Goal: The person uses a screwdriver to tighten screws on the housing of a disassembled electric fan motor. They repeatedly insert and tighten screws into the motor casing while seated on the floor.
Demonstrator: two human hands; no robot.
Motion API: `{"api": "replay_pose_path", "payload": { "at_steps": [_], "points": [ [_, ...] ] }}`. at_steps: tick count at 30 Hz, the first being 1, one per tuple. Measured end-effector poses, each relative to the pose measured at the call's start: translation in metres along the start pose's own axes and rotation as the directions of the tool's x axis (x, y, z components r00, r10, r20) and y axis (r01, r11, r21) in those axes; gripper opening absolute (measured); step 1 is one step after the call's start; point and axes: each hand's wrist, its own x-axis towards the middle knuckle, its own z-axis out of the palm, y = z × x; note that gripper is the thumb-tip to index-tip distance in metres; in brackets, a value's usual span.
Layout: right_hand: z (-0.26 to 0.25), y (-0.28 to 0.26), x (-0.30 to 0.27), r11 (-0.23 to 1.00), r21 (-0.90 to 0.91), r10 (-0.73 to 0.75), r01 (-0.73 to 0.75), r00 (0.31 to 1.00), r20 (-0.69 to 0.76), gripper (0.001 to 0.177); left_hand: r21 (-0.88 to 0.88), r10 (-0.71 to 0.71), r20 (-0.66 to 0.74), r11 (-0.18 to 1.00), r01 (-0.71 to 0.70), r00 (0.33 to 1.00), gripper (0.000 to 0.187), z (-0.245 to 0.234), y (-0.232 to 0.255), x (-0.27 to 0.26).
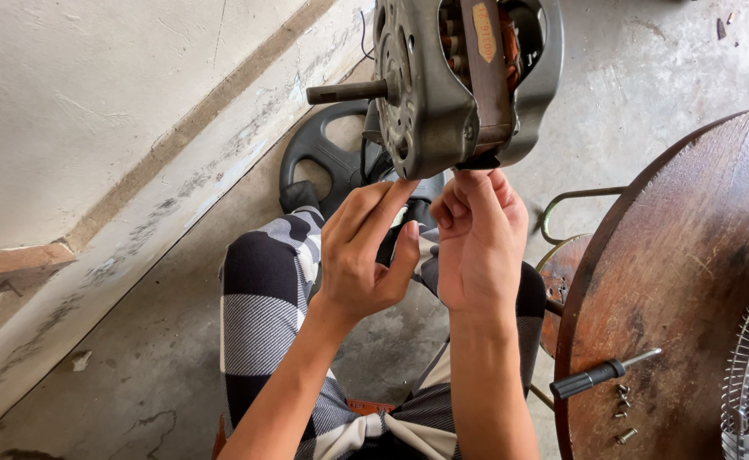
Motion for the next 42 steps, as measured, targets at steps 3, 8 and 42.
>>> {"api": "replay_pose_path", "payload": {
  "at_steps": [3,8,42],
  "points": [
    [-0.001,-0.002,0.0,1.0,0.003,-0.013,0.013,1.0,0.013,0.01,-0.088,-0.113,0.017,0.99,0.114,0.993,0.039,0.0,0.005,-0.002],
    [-0.006,-0.001,0.002,0.995,-0.088,-0.046,0.046,0.999,0.001,0.008,-0.117,-0.168,0.014,0.979,0.168,0.986,0.04,0.003,0.01,-0.002],
    [-0.035,-0.017,-0.089,0.899,-0.431,-0.156,0.076,0.976,-0.155,0.021,-0.103,-0.226,0.087,0.967,0.235,0.97,0.031,0.001,0.046,-0.044]
  ]
}}
